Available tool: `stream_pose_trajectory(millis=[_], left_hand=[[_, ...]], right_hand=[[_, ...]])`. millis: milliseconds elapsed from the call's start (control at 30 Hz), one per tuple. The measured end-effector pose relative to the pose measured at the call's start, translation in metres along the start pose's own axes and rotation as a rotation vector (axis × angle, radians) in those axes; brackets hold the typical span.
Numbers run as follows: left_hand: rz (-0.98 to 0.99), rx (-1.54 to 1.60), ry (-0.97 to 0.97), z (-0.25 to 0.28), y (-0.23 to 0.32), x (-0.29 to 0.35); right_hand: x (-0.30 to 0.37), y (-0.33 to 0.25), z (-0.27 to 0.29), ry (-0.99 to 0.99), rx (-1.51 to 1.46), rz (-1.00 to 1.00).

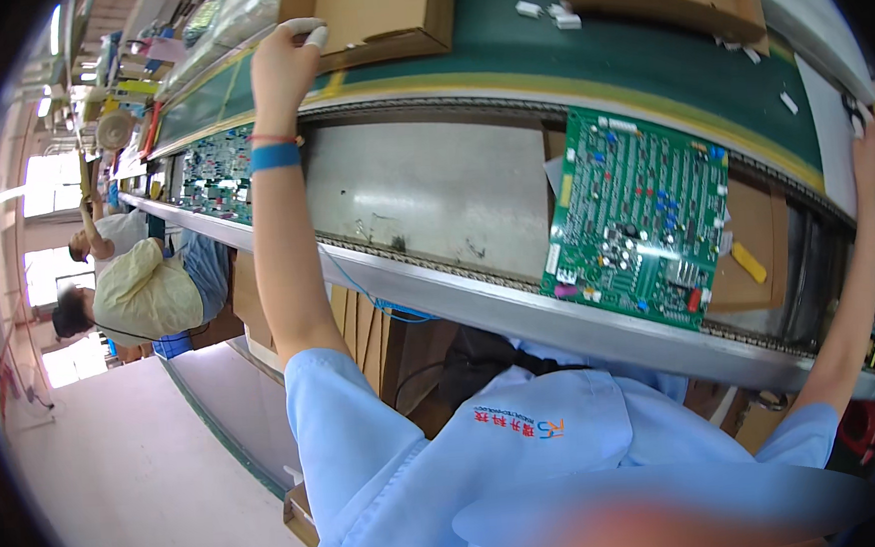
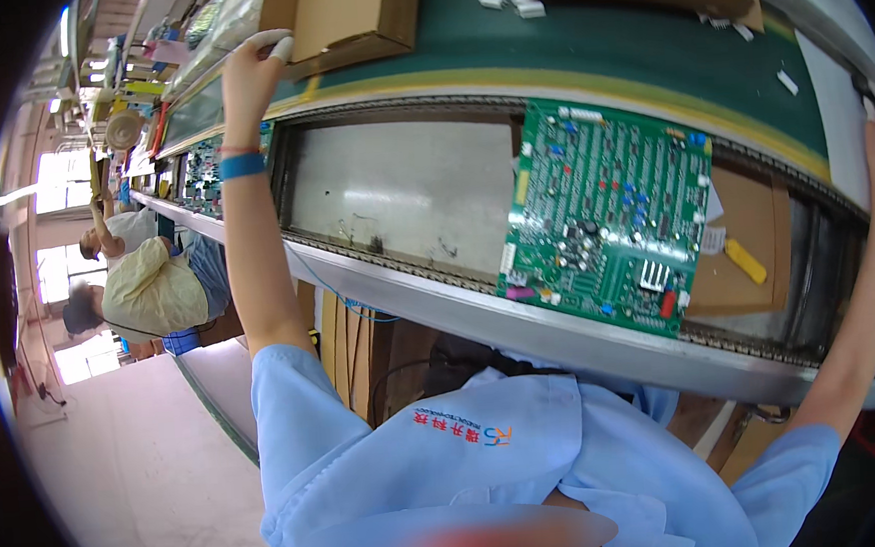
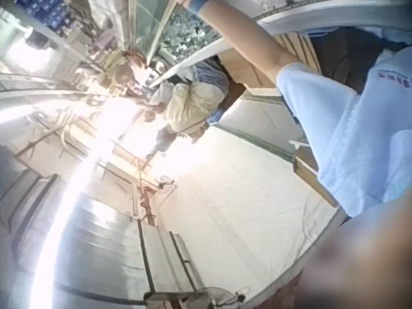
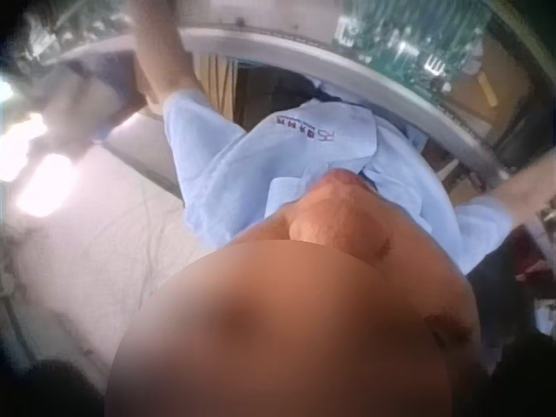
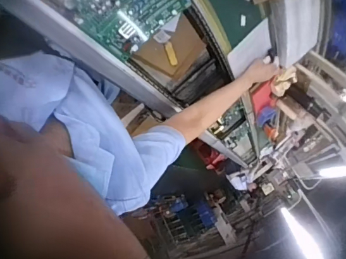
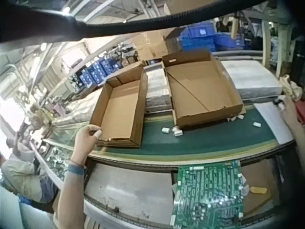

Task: Assembling electronic components onto printed circuit boards (PCBs) on a conveyor line.

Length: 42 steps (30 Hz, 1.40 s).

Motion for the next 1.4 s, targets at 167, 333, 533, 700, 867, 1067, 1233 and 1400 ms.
stream_pose_trajectory(millis=[167, 333, 533, 700, 867, 1067, 1233, 1400], left_hand=[[0.016, -0.158, -0.420, -0.046, -0.010, -0.047], [-0.001, -0.126, -0.800, -0.065, 0.003, -0.057], [-0.086, -0.284, -0.861, -0.078, 0.011, -0.066], [-0.156, -0.002, -0.787, -0.062, 0.033, -0.071], [-0.163, -0.235, -0.833, -0.064, 0.067, -0.070], [-0.151, -0.321, -0.808, -0.058, 0.078, -0.057], [-0.226, -0.281, -0.900, -0.053, 0.077, -0.067], [-0.124, -0.103, -0.803, -0.056, 0.059, -0.057]], right_hand=[[-0.002, 0.020, 0.013, -0.115, -0.023, -0.297], [-0.005, -0.095, 0.075, -0.113, -0.329, -0.231], [-0.006, -0.248, 0.142, -0.265, -0.743, -0.165], [0.037, -0.389, 0.205, -0.428, -0.858, 0.009], [0.078, -0.453, 0.226, -0.701, -0.866, 0.165], [0.112, -0.483, 0.230, -0.654, -0.728, 0.347], [0.123, -0.495, 0.227, -0.572, -0.548, 0.472], [0.124, -0.497, 0.228, -0.614, -0.475, 0.488]])
Point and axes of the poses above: each hand's wrist, its own x-axis away from the middle knuckle, its own z-axis out of the back of the hand, y = z × x, the point moved 3 cm from there along -x, towards the middle knuckle, and after that the axes turned 10 degrees about -z, right-handed, at the moved point
